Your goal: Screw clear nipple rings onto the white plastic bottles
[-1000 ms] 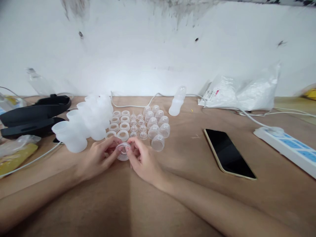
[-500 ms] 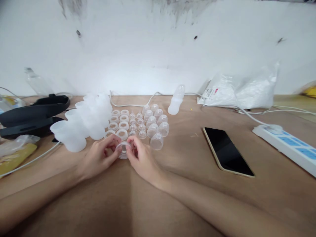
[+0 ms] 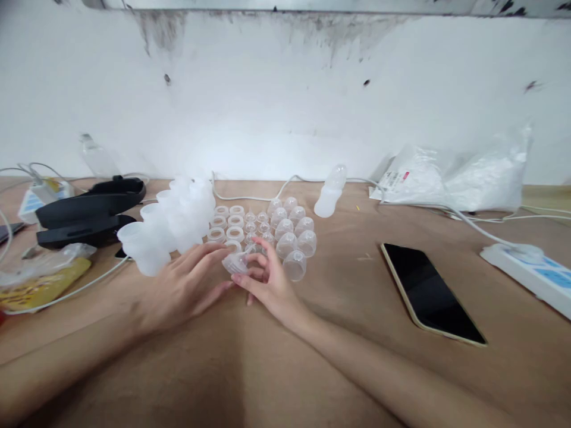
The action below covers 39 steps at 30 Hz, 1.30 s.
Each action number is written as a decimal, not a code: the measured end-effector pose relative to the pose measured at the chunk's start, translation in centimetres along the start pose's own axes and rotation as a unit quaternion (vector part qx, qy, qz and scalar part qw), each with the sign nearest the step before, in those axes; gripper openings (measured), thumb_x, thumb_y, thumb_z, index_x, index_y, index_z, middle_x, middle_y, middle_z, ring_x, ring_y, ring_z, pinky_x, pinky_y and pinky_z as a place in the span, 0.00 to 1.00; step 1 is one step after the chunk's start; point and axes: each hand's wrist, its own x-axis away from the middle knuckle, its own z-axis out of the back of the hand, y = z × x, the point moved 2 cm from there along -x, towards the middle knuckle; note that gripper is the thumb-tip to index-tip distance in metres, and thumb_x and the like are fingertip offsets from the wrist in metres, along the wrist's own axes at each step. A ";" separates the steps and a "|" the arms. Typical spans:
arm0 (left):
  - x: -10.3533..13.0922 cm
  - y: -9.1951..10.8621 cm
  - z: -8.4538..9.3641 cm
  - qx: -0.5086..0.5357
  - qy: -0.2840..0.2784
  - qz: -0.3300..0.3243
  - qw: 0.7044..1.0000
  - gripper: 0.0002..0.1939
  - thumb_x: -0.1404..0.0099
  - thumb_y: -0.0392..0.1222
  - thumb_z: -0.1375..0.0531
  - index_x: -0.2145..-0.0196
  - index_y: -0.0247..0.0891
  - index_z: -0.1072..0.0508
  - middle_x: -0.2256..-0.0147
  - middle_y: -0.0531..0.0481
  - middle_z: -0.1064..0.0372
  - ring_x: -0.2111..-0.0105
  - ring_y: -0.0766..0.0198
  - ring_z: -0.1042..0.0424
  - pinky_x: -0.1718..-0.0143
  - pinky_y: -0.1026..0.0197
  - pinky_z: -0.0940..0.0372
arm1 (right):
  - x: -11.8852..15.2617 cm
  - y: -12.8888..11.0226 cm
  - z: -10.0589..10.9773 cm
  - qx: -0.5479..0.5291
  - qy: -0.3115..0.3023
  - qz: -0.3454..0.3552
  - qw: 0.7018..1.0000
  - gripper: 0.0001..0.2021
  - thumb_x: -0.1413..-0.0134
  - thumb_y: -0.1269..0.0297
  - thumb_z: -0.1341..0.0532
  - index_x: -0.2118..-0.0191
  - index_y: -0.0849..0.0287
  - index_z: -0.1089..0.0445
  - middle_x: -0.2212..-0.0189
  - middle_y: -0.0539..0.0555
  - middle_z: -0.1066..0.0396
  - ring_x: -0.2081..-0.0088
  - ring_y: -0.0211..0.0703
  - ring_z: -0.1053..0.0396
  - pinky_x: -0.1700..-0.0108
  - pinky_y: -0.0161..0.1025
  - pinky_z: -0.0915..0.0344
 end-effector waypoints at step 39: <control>1.5 -3.3 -1.0 0.297 -0.028 0.176 0.938 0.20 0.46 0.42 0.43 0.54 0.42 0.38 0.57 0.50 0.33 0.59 0.59 0.33 0.57 0.59 0.39 | 0.4 -0.4 1.2 -0.017 0.049 0.068 0.996 0.21 0.59 0.65 0.36 0.56 0.54 0.42 0.57 0.52 0.39 0.68 0.30 0.35 0.71 0.30 0.35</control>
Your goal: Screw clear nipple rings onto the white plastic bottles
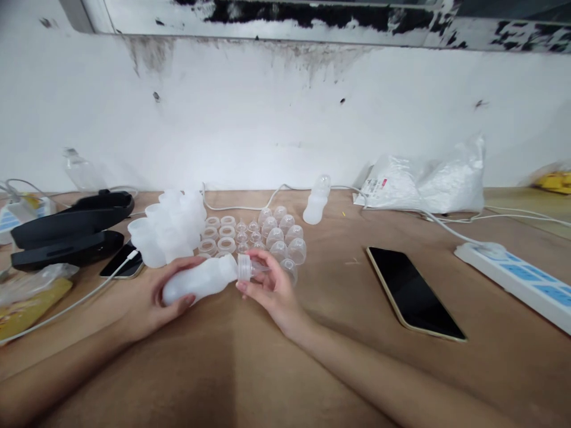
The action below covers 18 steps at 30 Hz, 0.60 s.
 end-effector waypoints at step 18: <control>-0.2 1.0 1.9 -0.043 -0.102 0.025 0.994 0.21 0.45 0.50 0.43 0.54 0.41 0.35 0.60 0.49 0.31 0.65 0.59 0.31 0.65 0.59 0.35 | 0.0 -0.1 0.1 0.065 -0.055 -0.017 0.996 0.25 0.63 0.67 0.34 0.54 0.52 0.39 0.55 0.52 0.36 0.63 0.34 0.33 0.60 0.34 0.33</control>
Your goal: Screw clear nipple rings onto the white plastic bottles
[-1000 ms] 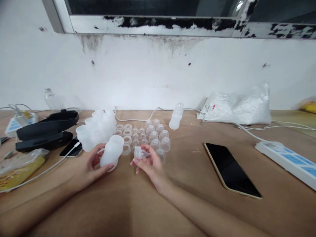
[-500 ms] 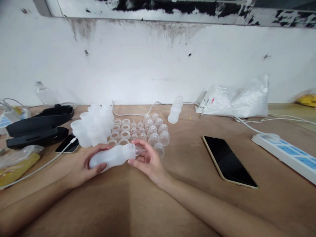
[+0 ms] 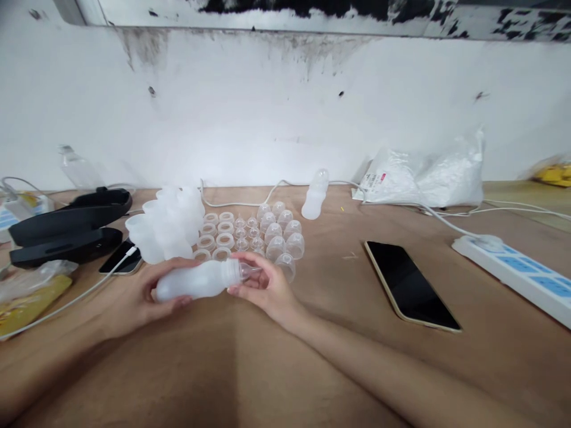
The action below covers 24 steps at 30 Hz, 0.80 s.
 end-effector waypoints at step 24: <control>0.8 0.2 -0.7 -0.096 0.114 -0.076 0.986 0.27 0.39 0.49 0.49 0.45 0.41 0.52 0.54 0.44 0.37 0.62 0.59 0.31 0.65 0.58 0.34 | -0.2 -0.1 -0.1 -0.063 -0.007 -0.018 0.998 0.22 0.62 0.66 0.34 0.57 0.53 0.37 0.66 0.50 0.33 0.70 0.31 0.35 0.70 0.30 0.33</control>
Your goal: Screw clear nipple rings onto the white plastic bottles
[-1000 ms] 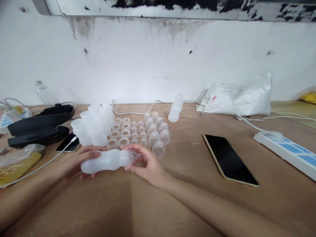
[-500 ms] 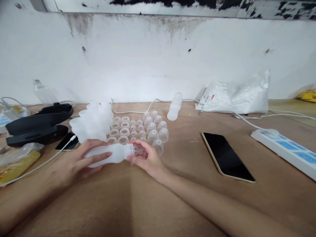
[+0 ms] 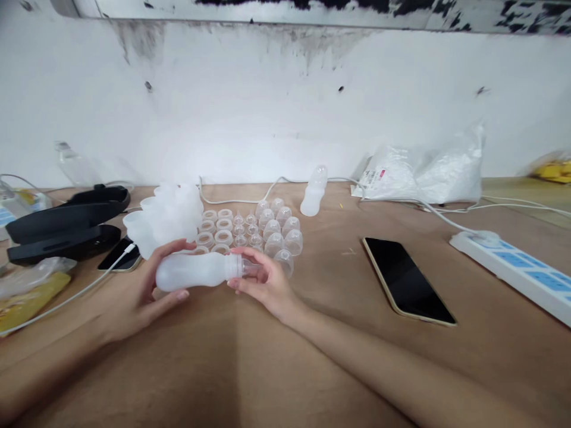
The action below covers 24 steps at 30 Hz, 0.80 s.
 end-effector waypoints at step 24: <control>-0.9 -0.8 -0.5 0.373 -0.208 0.344 0.836 0.27 0.40 0.60 0.55 0.64 0.32 0.33 0.88 0.55 0.43 0.89 0.71 0.45 0.90 0.70 0.52 | -0.1 0.3 0.0 0.061 -0.045 0.057 0.995 0.20 0.63 0.69 0.34 0.59 0.54 0.36 0.50 0.51 0.38 0.48 0.39 0.40 0.50 0.39 0.38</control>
